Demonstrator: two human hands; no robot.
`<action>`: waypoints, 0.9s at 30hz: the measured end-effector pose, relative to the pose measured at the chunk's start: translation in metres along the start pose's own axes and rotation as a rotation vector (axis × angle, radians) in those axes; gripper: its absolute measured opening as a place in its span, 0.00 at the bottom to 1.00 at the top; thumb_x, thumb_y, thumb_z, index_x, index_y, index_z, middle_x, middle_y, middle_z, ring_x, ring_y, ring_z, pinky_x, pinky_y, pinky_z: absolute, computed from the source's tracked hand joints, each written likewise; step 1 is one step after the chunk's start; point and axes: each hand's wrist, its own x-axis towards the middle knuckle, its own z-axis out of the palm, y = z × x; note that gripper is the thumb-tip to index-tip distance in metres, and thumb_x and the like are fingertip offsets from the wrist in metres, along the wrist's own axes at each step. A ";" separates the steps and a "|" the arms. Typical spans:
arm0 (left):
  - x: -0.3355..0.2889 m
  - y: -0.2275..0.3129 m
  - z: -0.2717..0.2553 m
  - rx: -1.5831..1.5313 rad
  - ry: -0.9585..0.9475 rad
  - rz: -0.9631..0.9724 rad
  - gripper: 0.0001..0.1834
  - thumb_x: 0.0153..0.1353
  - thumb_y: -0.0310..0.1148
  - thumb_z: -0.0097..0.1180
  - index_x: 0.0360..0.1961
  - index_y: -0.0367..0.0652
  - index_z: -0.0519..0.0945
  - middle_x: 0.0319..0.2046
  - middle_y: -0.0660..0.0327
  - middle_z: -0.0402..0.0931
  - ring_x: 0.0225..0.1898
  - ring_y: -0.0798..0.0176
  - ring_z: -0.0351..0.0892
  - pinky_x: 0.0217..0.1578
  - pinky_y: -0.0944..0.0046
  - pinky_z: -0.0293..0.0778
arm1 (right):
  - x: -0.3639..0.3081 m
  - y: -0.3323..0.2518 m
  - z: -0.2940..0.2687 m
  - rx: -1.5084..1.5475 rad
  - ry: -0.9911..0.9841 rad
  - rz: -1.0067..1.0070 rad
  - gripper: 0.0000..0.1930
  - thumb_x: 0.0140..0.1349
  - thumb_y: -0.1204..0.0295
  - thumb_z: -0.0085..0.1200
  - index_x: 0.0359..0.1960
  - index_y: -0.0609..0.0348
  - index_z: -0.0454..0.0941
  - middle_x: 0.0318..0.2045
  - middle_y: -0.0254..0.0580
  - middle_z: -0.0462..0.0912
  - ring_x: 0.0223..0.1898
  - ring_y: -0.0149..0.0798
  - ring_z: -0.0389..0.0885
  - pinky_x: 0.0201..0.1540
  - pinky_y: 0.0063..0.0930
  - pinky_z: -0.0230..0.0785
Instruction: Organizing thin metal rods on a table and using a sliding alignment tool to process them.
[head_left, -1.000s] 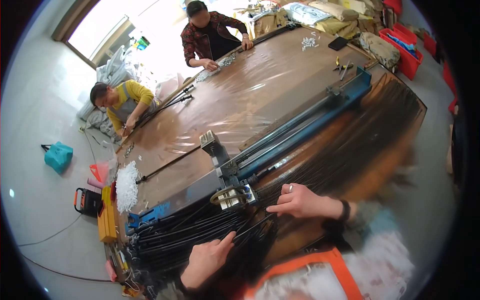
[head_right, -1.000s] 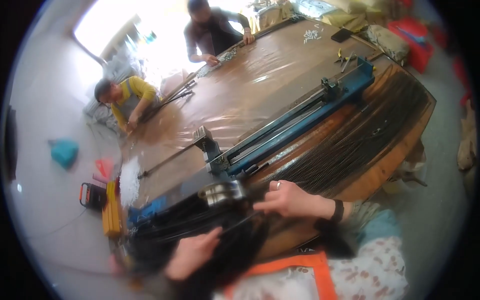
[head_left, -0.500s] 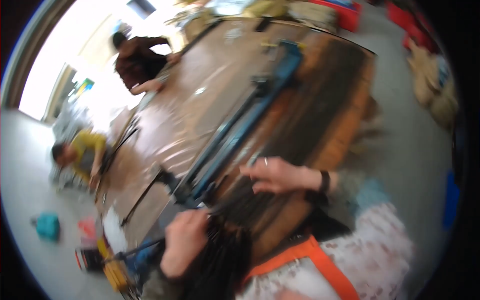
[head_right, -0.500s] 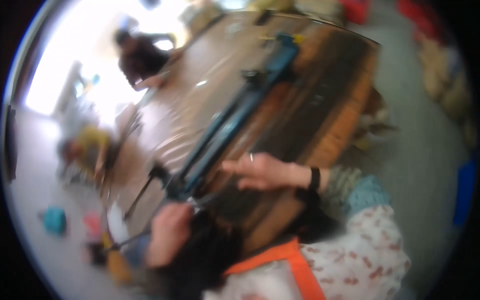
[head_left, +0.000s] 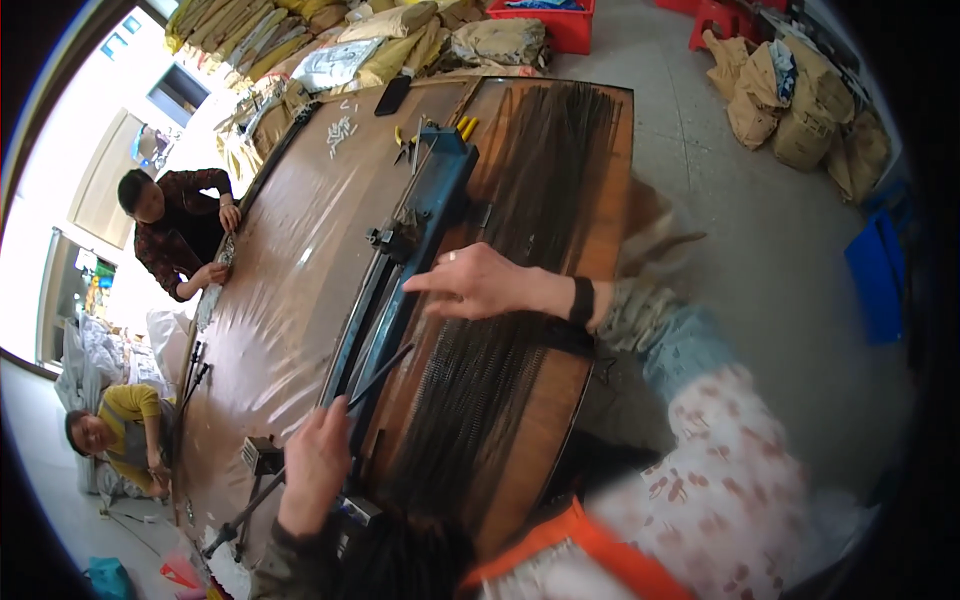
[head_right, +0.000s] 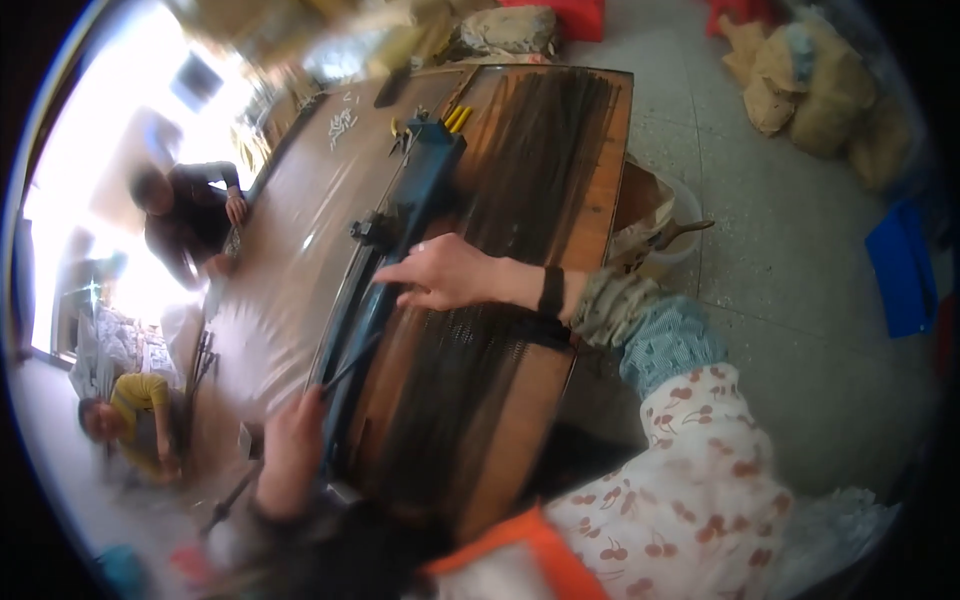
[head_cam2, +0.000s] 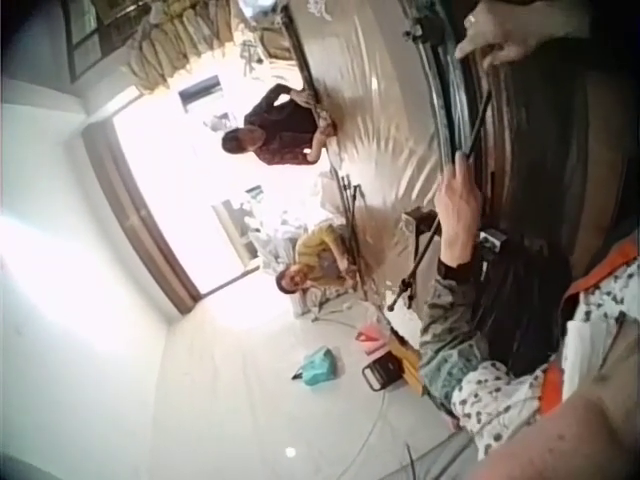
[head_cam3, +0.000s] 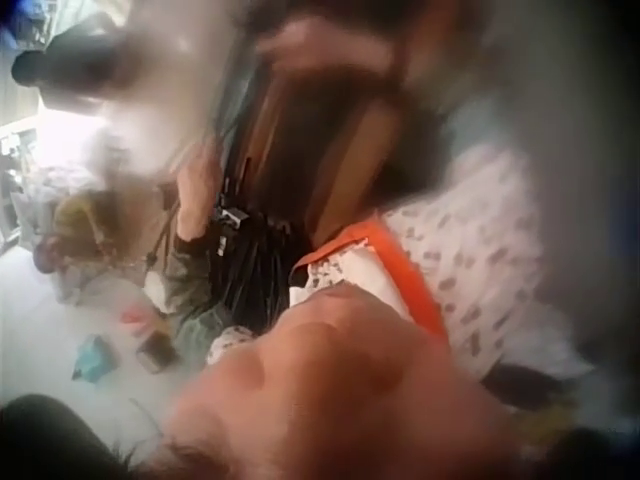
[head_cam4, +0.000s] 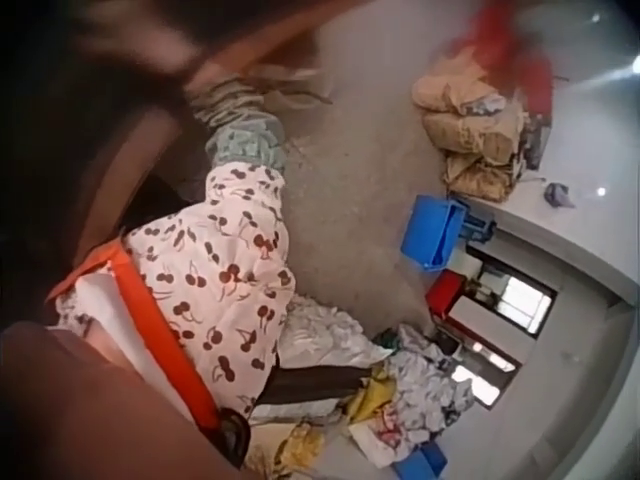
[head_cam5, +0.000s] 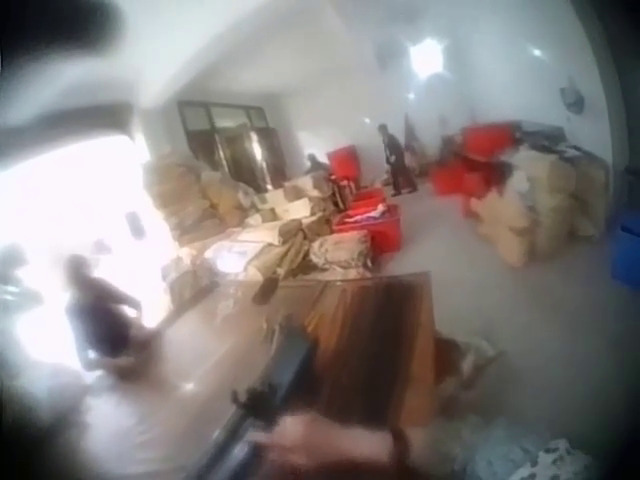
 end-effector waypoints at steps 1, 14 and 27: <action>0.005 0.005 0.005 0.024 -0.003 0.030 0.12 0.63 0.26 0.54 0.49 0.42 0.76 0.32 0.50 0.77 0.32 0.40 0.78 0.29 0.47 0.74 | 0.006 -0.005 0.001 0.088 -0.003 -0.190 0.15 0.58 0.60 0.65 0.46 0.45 0.85 0.27 0.41 0.84 0.28 0.44 0.84 0.31 0.37 0.76; 0.020 -0.015 0.007 -0.097 0.111 -0.085 0.15 0.64 0.26 0.54 0.52 0.41 0.77 0.31 0.48 0.76 0.33 0.38 0.79 0.32 0.46 0.75 | 0.006 0.065 -0.048 -0.354 0.274 -0.081 0.05 0.56 0.67 0.64 0.35 0.47 0.83 0.21 0.35 0.77 0.23 0.41 0.78 0.26 0.35 0.71; -0.017 -0.008 -0.019 -0.039 0.157 -0.163 0.14 0.62 0.26 0.55 0.50 0.44 0.79 0.31 0.50 0.77 0.34 0.42 0.79 0.33 0.48 0.75 | 0.018 -0.027 0.018 0.249 0.053 -0.190 0.35 0.57 0.61 0.67 0.66 0.55 0.70 0.40 0.42 0.82 0.42 0.48 0.78 0.50 0.41 0.70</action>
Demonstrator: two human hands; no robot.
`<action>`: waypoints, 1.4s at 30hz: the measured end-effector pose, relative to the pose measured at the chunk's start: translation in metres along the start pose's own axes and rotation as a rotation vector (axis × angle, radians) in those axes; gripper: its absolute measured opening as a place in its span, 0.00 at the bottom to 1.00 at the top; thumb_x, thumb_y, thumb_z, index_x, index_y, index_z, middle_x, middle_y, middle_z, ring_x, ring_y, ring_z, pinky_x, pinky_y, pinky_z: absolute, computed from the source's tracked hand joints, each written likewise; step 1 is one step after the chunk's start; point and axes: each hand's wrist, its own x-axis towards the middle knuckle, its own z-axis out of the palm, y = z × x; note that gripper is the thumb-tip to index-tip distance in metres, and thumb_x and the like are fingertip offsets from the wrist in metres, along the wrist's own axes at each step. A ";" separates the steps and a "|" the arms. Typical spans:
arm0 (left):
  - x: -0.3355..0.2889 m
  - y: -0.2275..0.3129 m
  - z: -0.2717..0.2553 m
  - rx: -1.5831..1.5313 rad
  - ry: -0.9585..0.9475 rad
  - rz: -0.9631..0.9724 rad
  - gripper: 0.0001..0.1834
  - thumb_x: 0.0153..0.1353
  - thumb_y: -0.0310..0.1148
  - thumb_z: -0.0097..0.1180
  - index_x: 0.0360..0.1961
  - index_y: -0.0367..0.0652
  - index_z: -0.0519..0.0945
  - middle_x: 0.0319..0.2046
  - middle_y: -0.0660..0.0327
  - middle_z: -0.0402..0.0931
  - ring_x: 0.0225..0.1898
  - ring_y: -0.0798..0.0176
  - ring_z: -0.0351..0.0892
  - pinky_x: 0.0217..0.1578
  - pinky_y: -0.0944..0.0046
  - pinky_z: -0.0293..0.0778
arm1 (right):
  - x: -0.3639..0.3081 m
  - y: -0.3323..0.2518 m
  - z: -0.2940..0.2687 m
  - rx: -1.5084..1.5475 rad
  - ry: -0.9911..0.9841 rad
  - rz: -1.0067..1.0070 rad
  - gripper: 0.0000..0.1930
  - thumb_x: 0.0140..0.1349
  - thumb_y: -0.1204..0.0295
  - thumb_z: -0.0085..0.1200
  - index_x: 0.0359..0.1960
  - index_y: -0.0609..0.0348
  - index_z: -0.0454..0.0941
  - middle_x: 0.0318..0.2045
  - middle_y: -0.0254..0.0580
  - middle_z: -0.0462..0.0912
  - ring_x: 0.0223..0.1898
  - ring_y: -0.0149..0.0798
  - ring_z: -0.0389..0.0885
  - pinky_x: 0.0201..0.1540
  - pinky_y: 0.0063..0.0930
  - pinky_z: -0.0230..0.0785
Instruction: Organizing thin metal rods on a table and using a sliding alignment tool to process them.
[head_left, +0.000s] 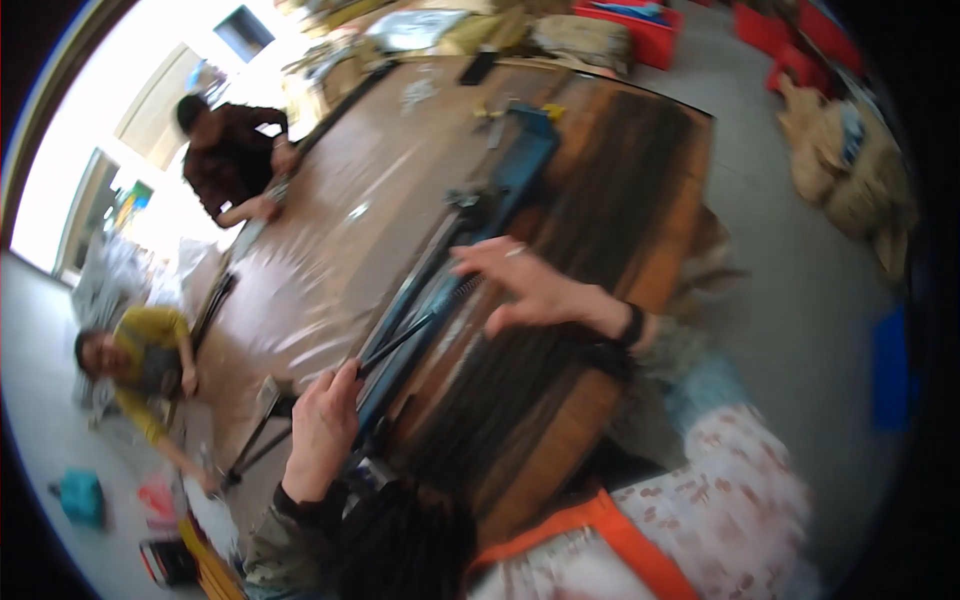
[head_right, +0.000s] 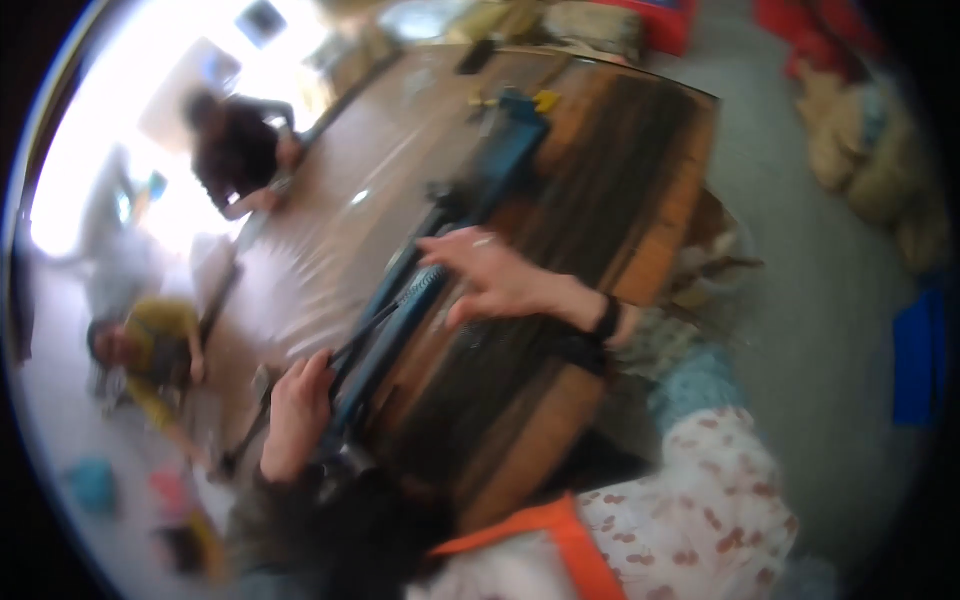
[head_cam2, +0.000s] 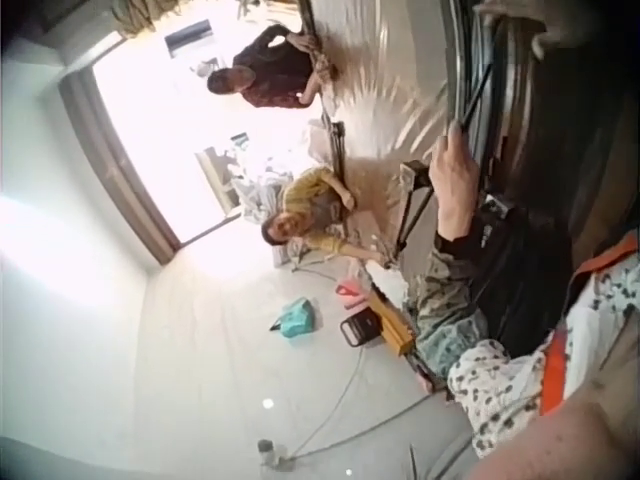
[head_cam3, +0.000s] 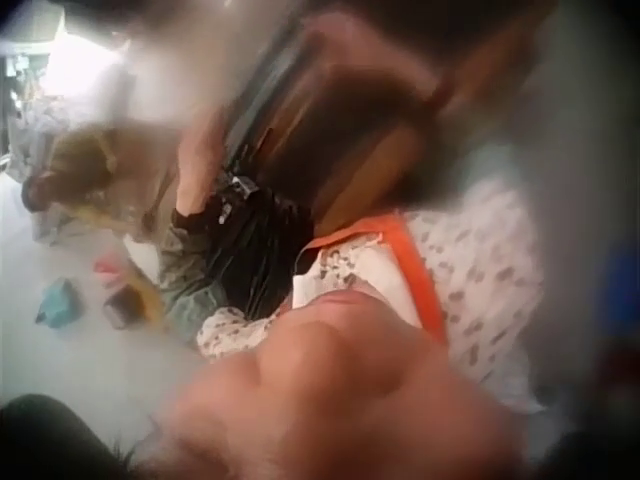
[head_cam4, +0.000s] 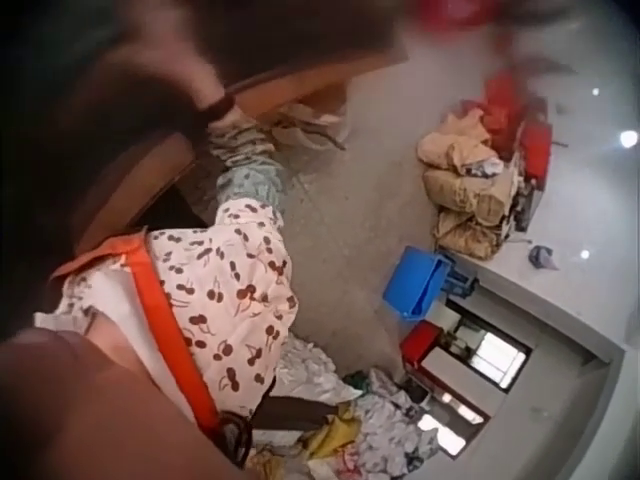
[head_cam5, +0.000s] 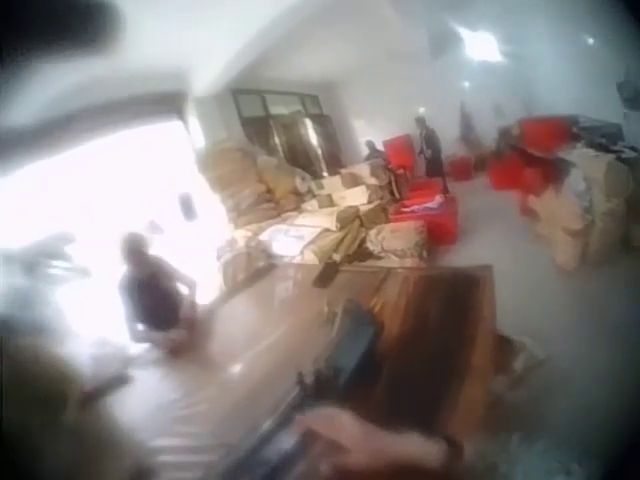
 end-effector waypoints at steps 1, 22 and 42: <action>-0.003 -0.012 0.003 0.057 0.040 0.024 0.14 0.62 0.28 0.57 0.50 0.46 0.79 0.29 0.52 0.75 0.33 0.46 0.79 0.32 0.49 0.75 | -0.028 0.017 0.003 0.213 -0.056 0.192 0.30 0.65 0.53 0.59 0.63 0.58 0.73 0.42 0.43 0.82 0.46 0.46 0.78 0.53 0.38 0.69; -0.098 -0.028 -0.019 0.168 0.219 0.031 0.16 0.55 0.25 0.60 0.47 0.45 0.80 0.25 0.59 0.69 0.29 0.55 0.73 0.30 0.57 0.71 | 0.036 -0.076 0.090 0.110 0.077 -0.072 0.20 0.65 0.68 0.60 0.57 0.60 0.78 0.21 0.40 0.72 0.20 0.39 0.73 0.23 0.32 0.65; -0.246 -0.085 -0.114 0.295 0.561 -0.481 0.11 0.67 0.25 0.57 0.49 0.34 0.79 0.35 0.44 0.80 0.33 0.44 0.80 0.35 0.56 0.75 | 0.120 -0.123 0.239 0.715 -0.487 0.395 0.10 0.68 0.65 0.56 0.41 0.57 0.84 0.31 0.44 0.85 0.30 0.44 0.83 0.34 0.34 0.74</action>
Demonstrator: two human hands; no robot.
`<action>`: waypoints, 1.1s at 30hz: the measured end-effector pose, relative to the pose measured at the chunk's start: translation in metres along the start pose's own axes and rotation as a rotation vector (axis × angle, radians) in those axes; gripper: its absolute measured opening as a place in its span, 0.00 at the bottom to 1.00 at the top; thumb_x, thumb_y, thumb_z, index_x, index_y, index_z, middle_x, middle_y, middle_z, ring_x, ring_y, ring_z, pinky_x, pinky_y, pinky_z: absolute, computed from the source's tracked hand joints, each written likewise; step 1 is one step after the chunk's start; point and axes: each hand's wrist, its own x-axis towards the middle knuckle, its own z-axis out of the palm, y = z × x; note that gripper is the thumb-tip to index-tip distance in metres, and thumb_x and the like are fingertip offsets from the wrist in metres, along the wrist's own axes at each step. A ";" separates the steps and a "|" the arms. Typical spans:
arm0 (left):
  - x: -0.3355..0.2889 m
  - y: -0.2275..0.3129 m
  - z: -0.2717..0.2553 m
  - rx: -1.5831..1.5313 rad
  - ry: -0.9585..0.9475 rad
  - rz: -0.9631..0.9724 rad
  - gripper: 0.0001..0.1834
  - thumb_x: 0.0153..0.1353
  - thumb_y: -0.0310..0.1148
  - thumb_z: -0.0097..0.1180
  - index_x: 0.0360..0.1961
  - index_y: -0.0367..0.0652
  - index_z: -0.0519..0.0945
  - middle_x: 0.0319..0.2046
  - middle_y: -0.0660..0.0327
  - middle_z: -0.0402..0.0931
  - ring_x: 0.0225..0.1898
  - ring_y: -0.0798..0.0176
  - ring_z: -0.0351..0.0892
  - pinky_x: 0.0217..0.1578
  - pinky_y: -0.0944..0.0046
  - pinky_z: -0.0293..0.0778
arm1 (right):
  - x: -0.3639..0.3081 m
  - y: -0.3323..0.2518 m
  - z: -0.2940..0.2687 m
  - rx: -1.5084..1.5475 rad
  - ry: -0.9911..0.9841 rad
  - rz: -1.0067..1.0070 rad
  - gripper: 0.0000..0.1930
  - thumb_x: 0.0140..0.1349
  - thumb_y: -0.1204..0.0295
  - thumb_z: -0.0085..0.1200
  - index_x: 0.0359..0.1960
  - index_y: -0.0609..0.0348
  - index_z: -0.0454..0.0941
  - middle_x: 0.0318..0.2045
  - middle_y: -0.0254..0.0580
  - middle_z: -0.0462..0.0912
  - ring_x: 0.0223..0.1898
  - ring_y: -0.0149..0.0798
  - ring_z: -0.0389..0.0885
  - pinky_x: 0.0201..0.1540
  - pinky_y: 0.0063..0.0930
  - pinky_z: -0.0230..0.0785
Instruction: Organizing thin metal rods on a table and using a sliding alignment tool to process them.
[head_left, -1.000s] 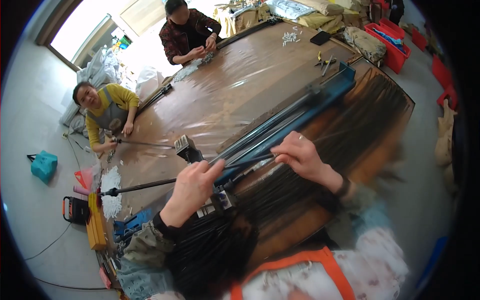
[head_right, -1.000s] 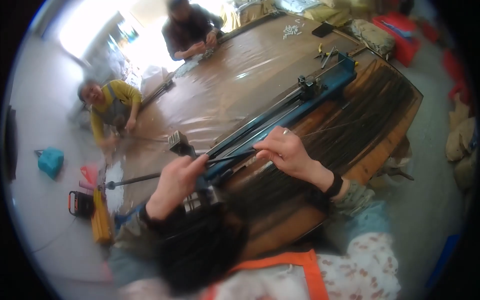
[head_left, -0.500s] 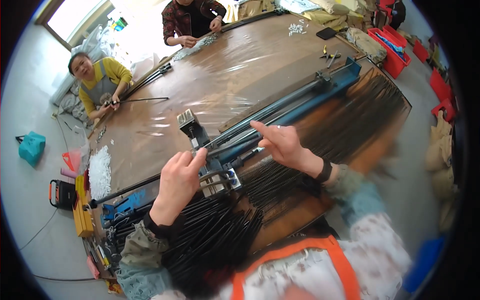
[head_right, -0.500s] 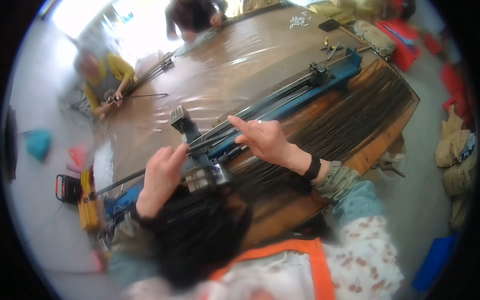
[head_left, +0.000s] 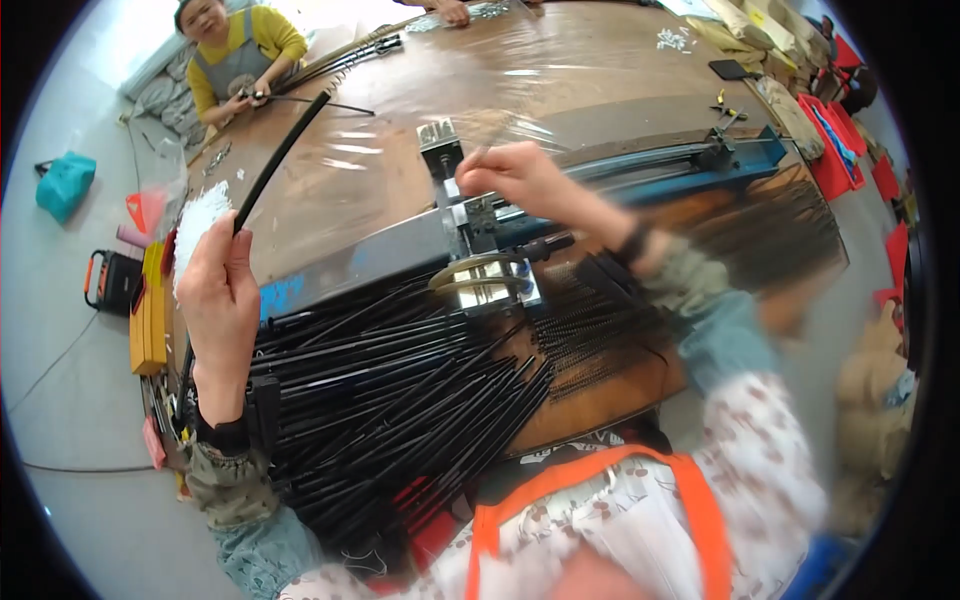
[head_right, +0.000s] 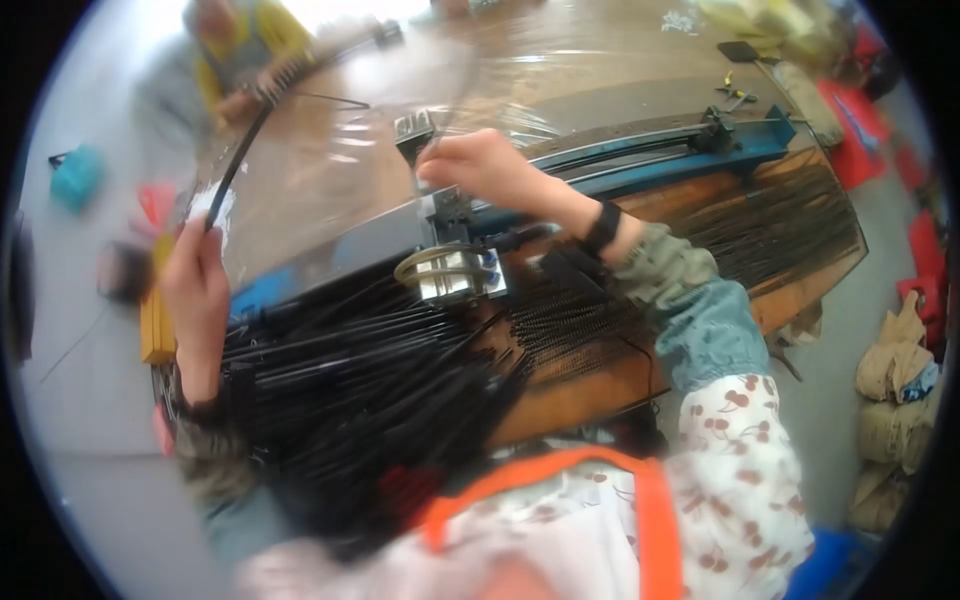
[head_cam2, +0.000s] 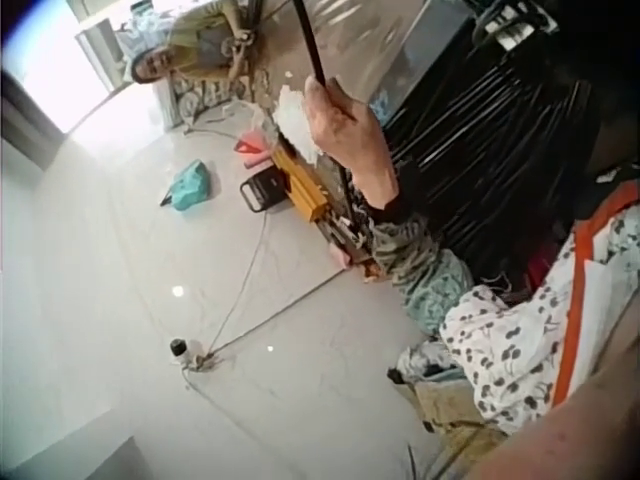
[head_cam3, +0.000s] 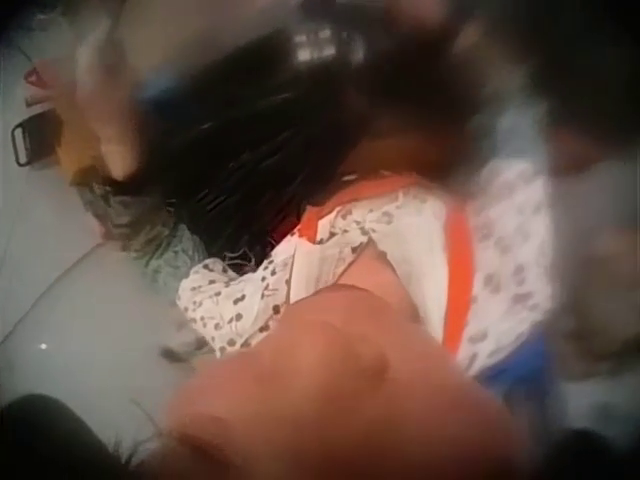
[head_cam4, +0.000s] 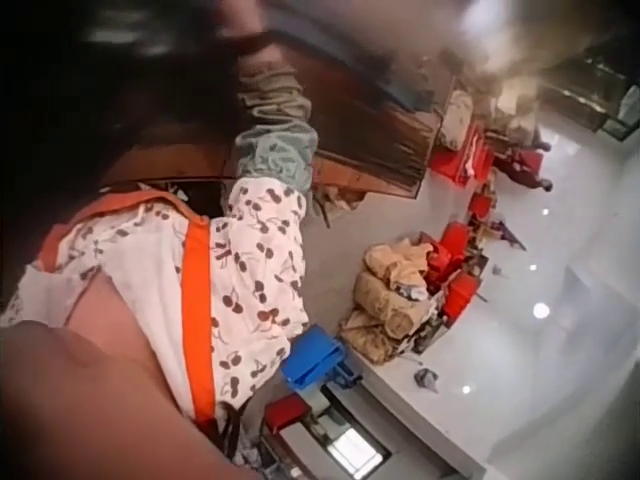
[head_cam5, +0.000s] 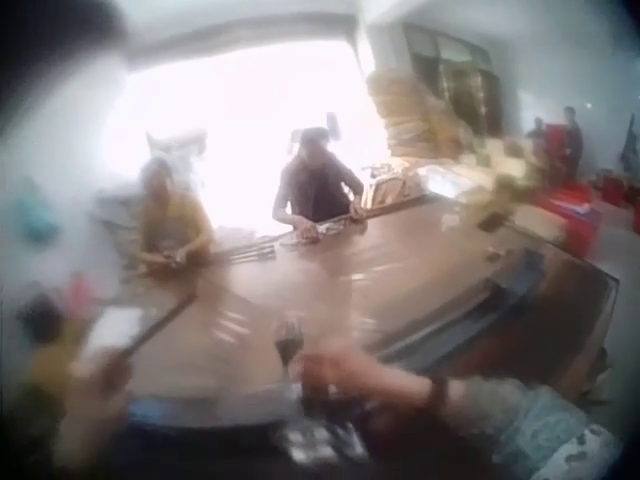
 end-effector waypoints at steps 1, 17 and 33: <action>-0.008 -0.005 -0.003 0.009 0.001 -0.008 0.11 0.67 0.25 0.57 0.49 0.34 0.79 0.35 0.44 0.80 0.33 0.44 0.80 0.35 0.56 0.75 | 0.014 0.001 0.013 -0.097 -0.051 -0.144 0.10 0.67 0.63 0.57 0.40 0.54 0.85 0.30 0.40 0.85 0.32 0.41 0.83 0.37 0.34 0.73; -0.061 -0.043 0.017 0.064 -0.146 -0.221 0.08 0.66 0.31 0.60 0.39 0.37 0.79 0.26 0.48 0.75 0.28 0.45 0.78 0.28 0.54 0.71 | 0.023 0.024 0.005 -0.892 -0.070 -0.516 0.07 0.61 0.67 0.61 0.27 0.48 0.77 0.23 0.34 0.80 0.38 0.41 0.81 0.57 0.40 0.57; -0.024 0.018 0.177 -0.152 -0.410 0.010 0.15 0.65 0.44 0.57 0.29 0.42 0.78 0.26 0.53 0.80 0.31 0.43 0.81 0.31 0.48 0.76 | -0.134 0.106 -0.238 -1.244 0.189 -0.261 0.03 0.62 0.74 0.56 0.34 0.59 0.76 0.31 0.45 0.77 0.42 0.49 0.75 0.55 0.43 0.64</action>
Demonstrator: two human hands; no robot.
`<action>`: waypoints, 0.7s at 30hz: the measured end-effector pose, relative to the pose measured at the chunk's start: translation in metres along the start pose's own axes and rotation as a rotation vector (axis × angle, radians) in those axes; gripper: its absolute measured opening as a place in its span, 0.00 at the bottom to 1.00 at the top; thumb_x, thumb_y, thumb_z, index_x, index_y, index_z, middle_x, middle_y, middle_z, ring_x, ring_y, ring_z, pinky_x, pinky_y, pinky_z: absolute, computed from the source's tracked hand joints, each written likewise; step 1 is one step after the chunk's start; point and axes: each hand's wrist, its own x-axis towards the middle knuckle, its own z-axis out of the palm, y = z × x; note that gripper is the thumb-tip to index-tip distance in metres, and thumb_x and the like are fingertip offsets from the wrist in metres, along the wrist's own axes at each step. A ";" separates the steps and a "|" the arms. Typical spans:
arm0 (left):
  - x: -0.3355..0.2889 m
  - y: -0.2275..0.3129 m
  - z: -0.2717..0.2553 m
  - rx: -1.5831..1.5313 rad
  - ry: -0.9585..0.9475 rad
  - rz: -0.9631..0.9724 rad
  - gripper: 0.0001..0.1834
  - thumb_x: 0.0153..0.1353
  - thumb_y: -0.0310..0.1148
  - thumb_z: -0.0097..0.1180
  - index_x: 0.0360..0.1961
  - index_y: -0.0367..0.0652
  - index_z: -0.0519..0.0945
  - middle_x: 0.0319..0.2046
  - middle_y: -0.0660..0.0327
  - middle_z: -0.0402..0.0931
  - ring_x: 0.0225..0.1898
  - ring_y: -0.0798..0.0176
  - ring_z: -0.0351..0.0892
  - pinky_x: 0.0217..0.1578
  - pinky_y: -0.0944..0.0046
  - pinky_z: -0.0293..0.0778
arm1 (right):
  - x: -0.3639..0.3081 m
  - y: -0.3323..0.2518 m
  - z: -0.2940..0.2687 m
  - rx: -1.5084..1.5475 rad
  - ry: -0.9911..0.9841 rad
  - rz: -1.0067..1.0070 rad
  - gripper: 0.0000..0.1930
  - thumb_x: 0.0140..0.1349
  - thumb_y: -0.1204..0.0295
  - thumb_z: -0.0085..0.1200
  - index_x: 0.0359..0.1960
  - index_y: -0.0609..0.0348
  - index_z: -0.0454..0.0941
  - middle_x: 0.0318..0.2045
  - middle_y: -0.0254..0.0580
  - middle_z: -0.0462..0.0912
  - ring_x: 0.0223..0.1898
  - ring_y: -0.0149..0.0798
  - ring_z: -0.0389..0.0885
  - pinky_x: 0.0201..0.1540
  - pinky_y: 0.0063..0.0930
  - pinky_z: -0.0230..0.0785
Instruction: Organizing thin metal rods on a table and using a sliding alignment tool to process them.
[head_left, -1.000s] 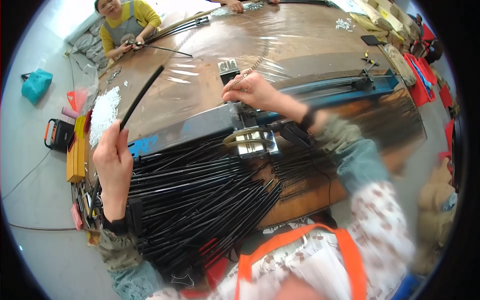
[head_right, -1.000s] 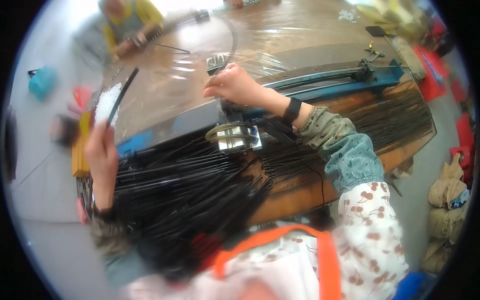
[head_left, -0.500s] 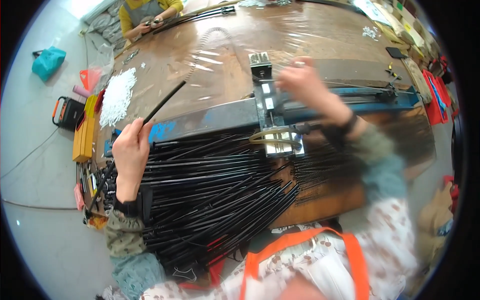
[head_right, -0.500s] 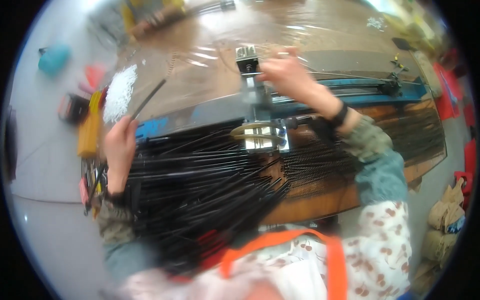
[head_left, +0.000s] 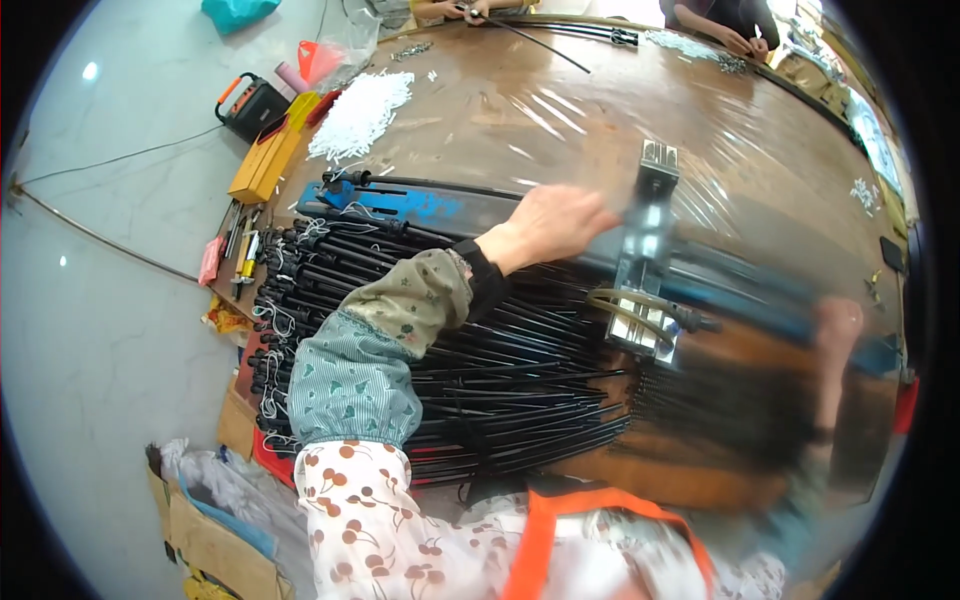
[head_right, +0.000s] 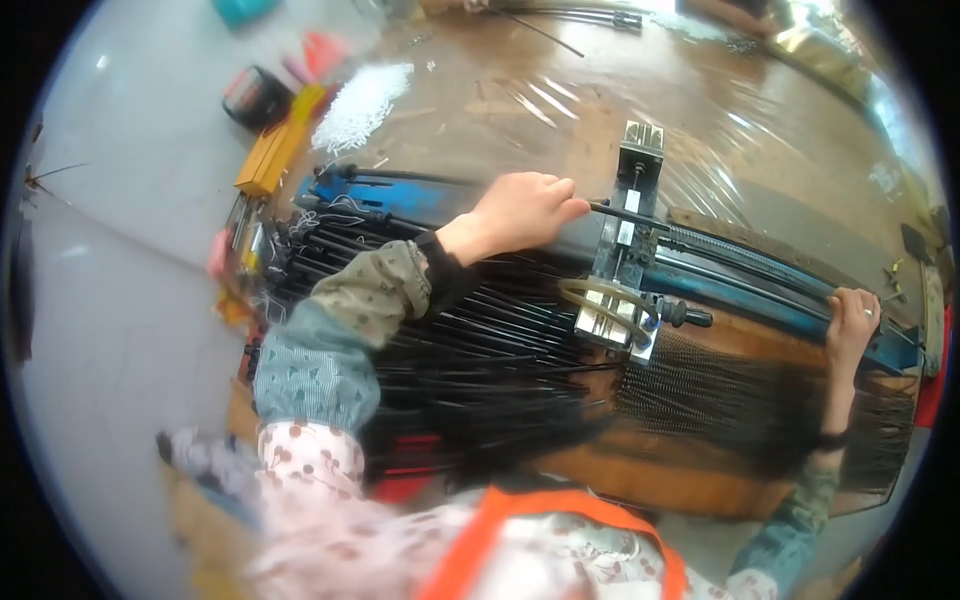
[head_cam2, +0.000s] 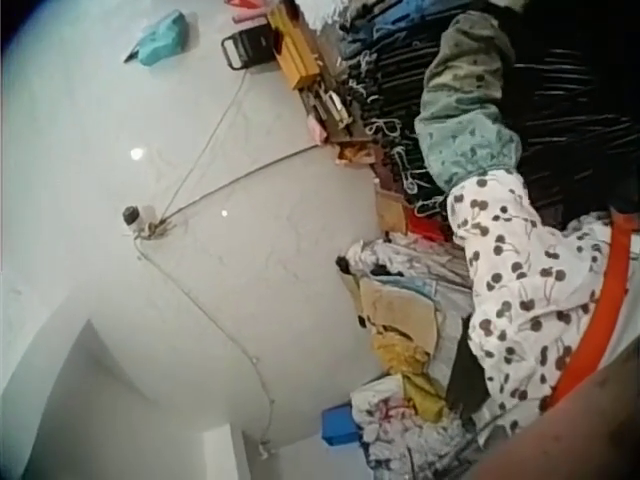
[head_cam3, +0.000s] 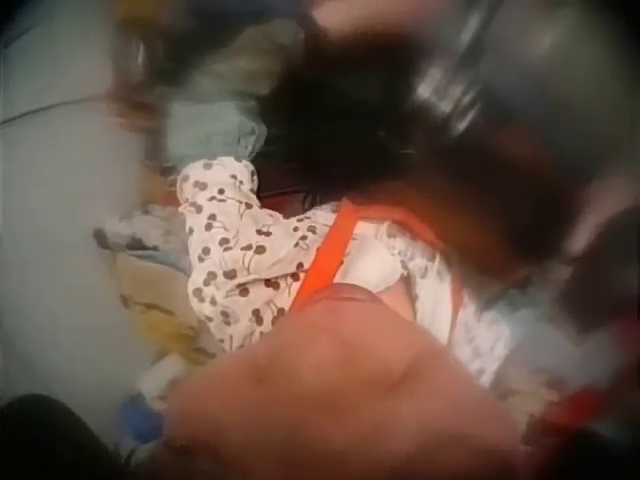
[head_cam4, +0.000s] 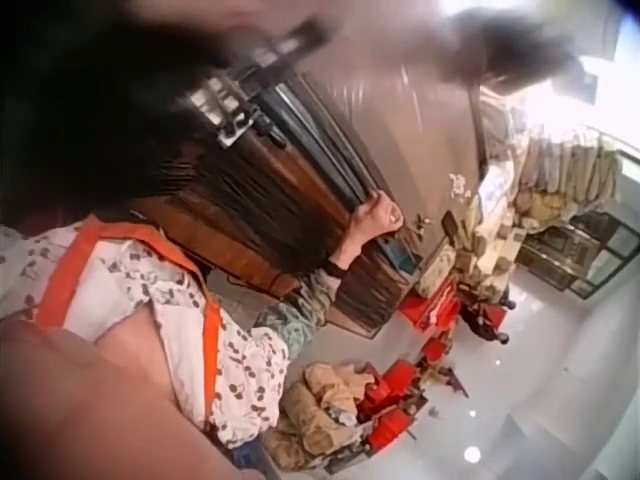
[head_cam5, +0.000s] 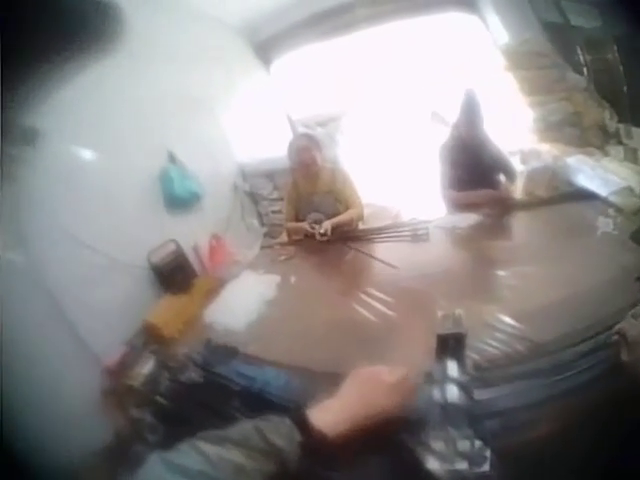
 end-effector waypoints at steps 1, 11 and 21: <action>0.003 0.001 0.001 -0.014 -0.034 0.006 0.16 0.65 0.44 0.58 0.29 0.42 0.78 0.26 0.53 0.79 0.30 0.42 0.80 0.31 0.48 0.76 | -0.002 0.002 0.001 -0.002 0.002 0.014 0.03 0.62 0.74 0.56 0.33 0.60 0.75 0.31 0.45 0.76 0.42 0.49 0.75 0.54 0.43 0.64; 0.001 0.003 0.022 -0.233 0.229 -0.016 0.13 0.56 0.38 0.67 0.25 0.42 0.78 0.27 0.54 0.77 0.31 0.44 0.78 0.31 0.51 0.73 | 0.008 -0.016 -0.001 0.067 0.019 0.119 0.03 0.61 0.77 0.57 0.33 0.62 0.75 0.29 0.47 0.75 0.39 0.52 0.74 0.44 0.42 0.66; 0.005 0.009 0.015 -0.228 0.145 0.043 0.14 0.58 0.39 0.65 0.29 0.43 0.73 0.30 0.53 0.73 0.34 0.42 0.76 0.32 0.47 0.72 | -0.010 -0.015 -0.004 0.009 0.034 0.169 0.05 0.58 0.77 0.59 0.36 0.59 0.79 0.35 0.44 0.81 0.49 0.51 0.77 0.57 0.44 0.64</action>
